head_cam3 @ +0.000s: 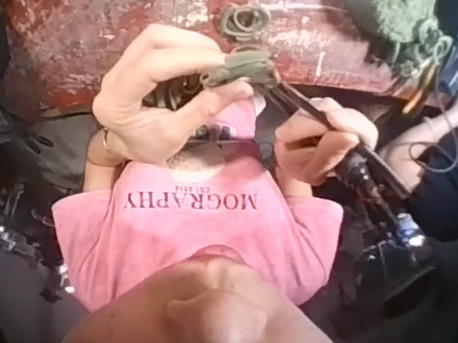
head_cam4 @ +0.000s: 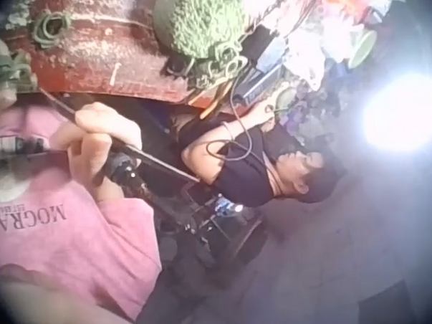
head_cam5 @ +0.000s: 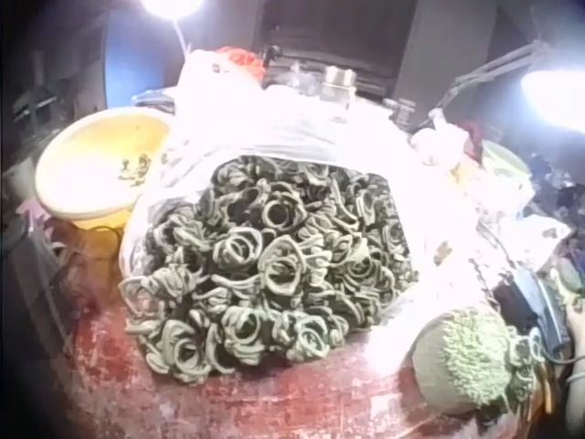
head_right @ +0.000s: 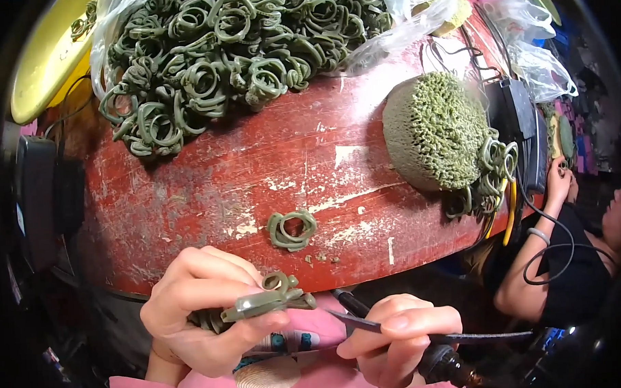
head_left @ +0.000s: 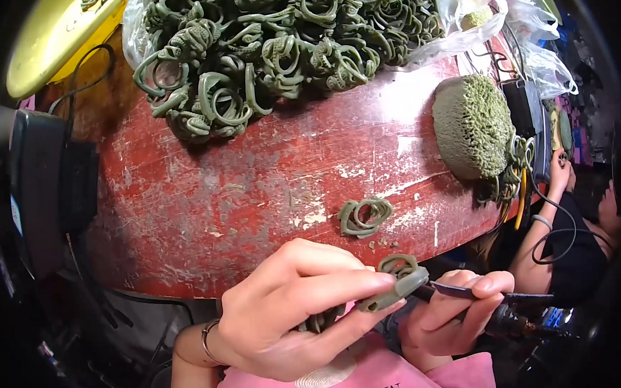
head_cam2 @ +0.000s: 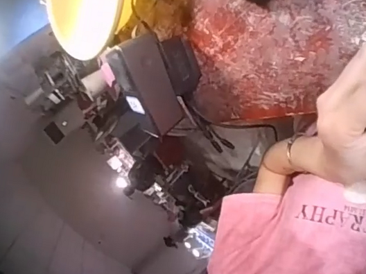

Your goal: Joining small green wax components together using a heated soldering tool.

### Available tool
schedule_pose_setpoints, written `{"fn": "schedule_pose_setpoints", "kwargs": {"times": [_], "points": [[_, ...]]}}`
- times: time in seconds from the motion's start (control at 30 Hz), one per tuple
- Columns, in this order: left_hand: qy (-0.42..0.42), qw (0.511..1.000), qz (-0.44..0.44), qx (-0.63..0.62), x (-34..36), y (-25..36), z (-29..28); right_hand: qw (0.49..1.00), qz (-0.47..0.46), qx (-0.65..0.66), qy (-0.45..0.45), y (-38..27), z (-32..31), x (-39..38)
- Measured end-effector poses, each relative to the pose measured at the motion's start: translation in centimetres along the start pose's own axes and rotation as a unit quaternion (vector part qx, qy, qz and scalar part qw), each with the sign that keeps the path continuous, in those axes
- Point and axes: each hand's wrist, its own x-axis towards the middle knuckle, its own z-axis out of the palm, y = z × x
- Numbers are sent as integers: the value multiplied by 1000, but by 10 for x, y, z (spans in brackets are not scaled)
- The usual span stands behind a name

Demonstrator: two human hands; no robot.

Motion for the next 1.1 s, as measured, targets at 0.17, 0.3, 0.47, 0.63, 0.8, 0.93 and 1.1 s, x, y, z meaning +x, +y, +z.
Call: {"fn": "schedule_pose_setpoints", "kwargs": {"times": [0.17, 0.3, 0.47, 0.63, 0.8, 0.93, 1.1], "points": [[5, 997, 44, 58, 0, -4, 4, 989, 76, 116, 47, -12, 23, 1], [5, 995, 68, 77, -2, -4, 4, 985, 160, -37, -59, -27, 6, 9], [-1, 994, 85, 76, -4, -7, 9, 979, 81, -137, 125, -22, 31, 8], [-5, 981, 164, 102, -10, -9, 8, 983, 121, -141, 3, -33, 22, 16], [-37, 978, 137, 151, -10, -2, 5, 975, 151, -161, 41, -32, 20, 7], [-57, 978, 132, 153, -11, 0, 4, 977, 156, -111, 89, -28, 28, 2], [-67, 978, 124, 153, -14, -3, 0, 985, 148, 56, 75, -8, 22, -6]]}}
